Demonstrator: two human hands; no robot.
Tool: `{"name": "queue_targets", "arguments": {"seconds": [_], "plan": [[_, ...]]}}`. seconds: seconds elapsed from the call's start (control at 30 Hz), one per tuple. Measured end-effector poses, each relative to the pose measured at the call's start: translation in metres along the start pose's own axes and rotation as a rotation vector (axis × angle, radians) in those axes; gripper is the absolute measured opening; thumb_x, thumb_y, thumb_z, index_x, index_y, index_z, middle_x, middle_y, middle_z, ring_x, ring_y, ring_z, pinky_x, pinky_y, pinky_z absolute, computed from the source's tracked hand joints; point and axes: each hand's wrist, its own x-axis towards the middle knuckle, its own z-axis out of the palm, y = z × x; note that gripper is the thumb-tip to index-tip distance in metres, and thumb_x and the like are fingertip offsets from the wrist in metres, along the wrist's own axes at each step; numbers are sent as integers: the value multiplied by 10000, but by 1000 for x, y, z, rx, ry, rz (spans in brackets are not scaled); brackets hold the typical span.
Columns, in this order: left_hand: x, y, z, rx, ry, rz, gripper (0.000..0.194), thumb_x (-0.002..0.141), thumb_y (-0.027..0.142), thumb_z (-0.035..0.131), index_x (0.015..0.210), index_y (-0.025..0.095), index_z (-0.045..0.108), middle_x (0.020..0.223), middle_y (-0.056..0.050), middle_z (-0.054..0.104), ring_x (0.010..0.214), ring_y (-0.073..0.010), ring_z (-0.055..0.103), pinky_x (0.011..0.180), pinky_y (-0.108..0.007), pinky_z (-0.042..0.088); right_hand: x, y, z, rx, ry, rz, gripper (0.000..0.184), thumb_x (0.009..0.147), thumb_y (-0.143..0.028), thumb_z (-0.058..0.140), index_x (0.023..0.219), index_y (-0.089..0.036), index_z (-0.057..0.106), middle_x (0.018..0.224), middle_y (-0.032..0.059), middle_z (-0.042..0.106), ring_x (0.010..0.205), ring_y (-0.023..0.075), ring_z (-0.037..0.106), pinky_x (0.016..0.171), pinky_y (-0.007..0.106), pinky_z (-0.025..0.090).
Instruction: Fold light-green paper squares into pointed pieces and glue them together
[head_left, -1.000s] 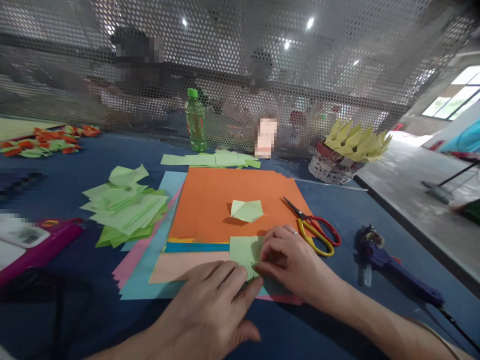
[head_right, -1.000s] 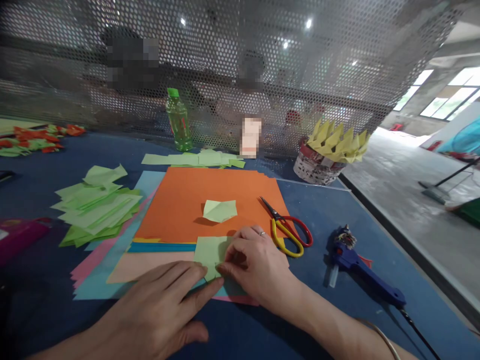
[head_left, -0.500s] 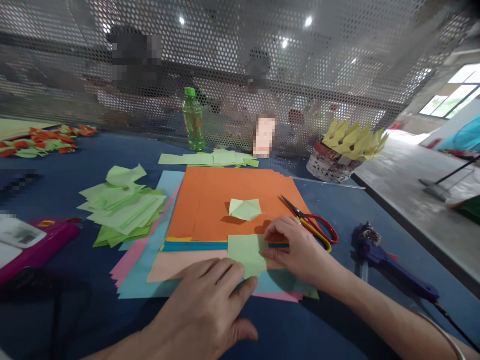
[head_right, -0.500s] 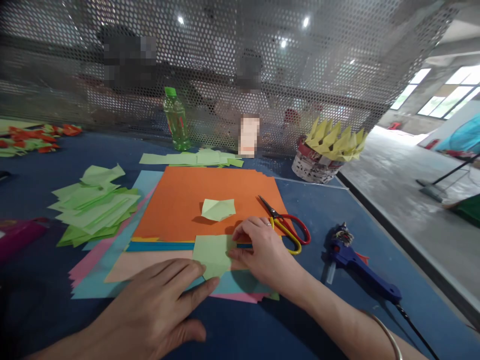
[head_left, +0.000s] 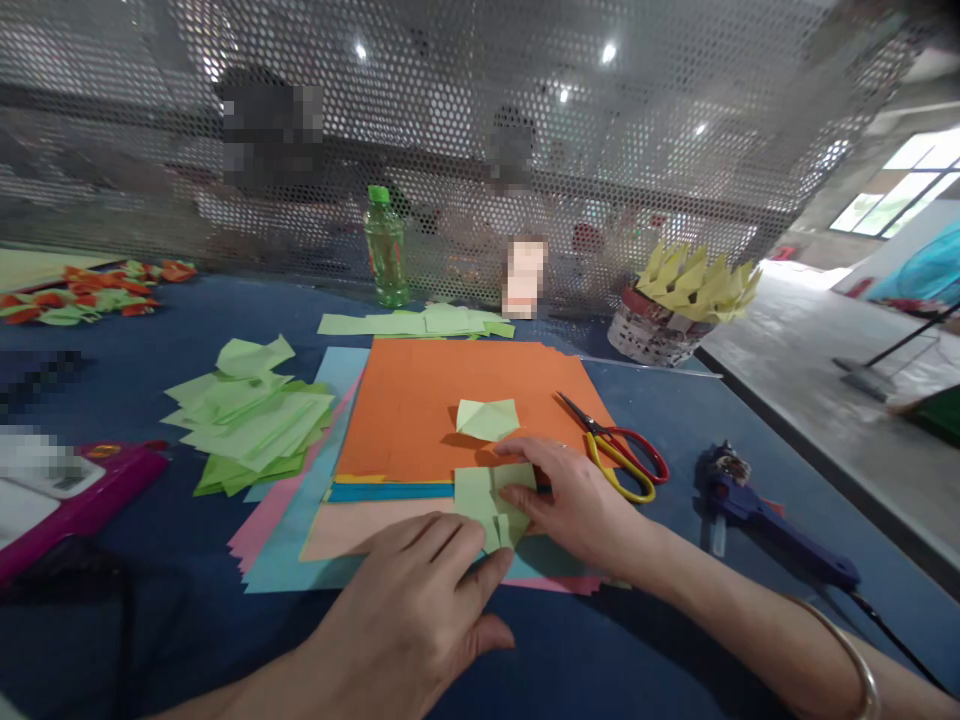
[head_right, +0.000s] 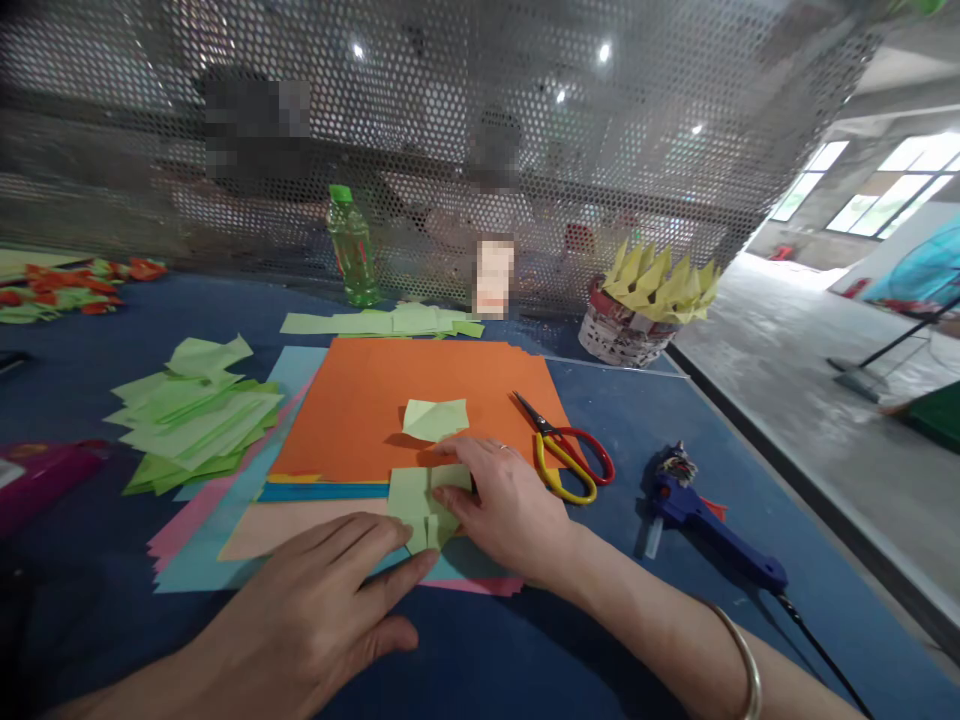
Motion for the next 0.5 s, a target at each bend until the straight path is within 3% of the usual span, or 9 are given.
{"name": "queue_targets", "arguments": {"seconds": [0.07,0.17,0.33,0.5], "plan": [[-1,0,0,16,47,20,367,936,458,641,1167,174,655,954,-83,657,863,-284,638,728,-431,543,-1,-2,-1,-3,14,50,383,872,-121,566,1233,-248,576,962,15,700,821,171,654,706,270,475],[0,1,-3,21,126,49,336,1004,423,536,1164,155,661,1053,-107,683,941,-285,649,813,-445,545,-3,-3,-5,28,72,102,277,873,-121,496,1113,-227,585,659,-61,582,542,112,521,535,224,358],[1,2,-9,53,232,98,349,1054,368,443,1209,133,651,1178,-104,703,1057,-263,656,903,-415,534,-8,0,-8,121,136,173,187,845,-153,470,827,-207,648,634,-38,571,510,105,449,483,223,307],[2,1,-8,35,243,86,353,1063,358,416,1224,132,633,1188,-99,710,1053,-253,668,888,-405,548,-13,0,-3,191,138,214,265,839,-160,453,870,-213,710,713,-10,665,583,136,536,520,235,371]]}}
